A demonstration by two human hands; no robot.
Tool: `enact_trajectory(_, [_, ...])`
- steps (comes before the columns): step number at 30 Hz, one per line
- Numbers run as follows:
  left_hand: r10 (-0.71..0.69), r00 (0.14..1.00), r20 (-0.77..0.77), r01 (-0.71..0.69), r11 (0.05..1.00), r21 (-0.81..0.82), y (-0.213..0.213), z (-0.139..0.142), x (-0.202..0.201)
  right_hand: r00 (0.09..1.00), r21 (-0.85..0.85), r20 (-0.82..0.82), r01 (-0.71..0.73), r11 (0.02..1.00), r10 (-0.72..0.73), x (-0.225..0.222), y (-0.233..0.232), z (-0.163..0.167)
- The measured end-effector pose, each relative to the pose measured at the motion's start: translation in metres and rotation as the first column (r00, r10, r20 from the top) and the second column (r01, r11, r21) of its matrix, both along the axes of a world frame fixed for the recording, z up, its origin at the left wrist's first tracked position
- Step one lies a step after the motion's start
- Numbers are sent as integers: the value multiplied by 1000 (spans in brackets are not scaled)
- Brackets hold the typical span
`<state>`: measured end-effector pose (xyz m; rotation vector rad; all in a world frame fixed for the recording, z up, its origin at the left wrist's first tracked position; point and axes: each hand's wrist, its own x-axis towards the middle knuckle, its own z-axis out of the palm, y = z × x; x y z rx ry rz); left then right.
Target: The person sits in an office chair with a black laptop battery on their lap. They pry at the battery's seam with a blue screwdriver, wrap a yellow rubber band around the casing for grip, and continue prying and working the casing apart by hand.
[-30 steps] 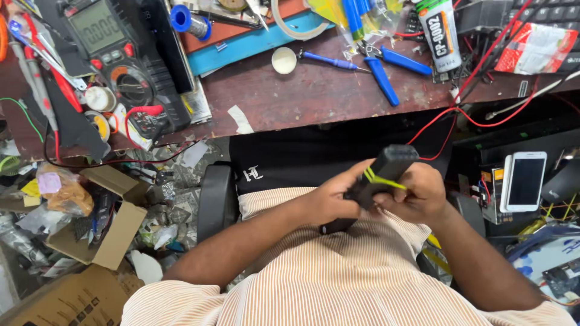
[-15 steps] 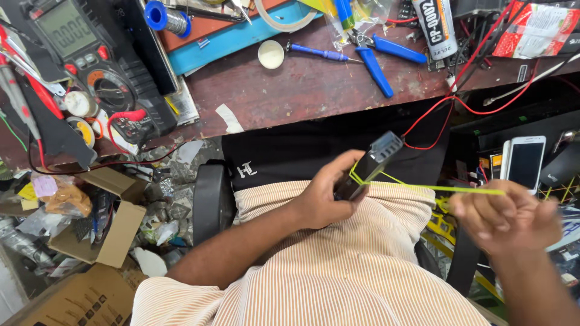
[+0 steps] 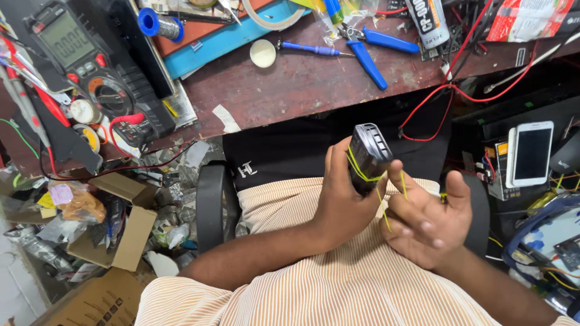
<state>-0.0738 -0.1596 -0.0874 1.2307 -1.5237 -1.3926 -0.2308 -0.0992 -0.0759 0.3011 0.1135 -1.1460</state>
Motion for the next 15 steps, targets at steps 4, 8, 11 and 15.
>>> enact_trajectory(4, [-258,957,-132,266,963,42,-8,-12,20,998,30,52,23,999,-24,-6,6,-24])
enact_trajectory(8, [-443,833,-332,479,877,30,-31,-36,42,999,65,-10,33,997,-33,-9,8,-40])
enact_trajectory(11, [-347,923,-170,344,938,-47,-26,-44,44,992,72,-127,-7,997,16,-11,8,-49])
enact_trajectory(15, [-250,950,189,309,849,-428,-6,-35,37,956,33,-293,16,999,-6,-19,19,-52])
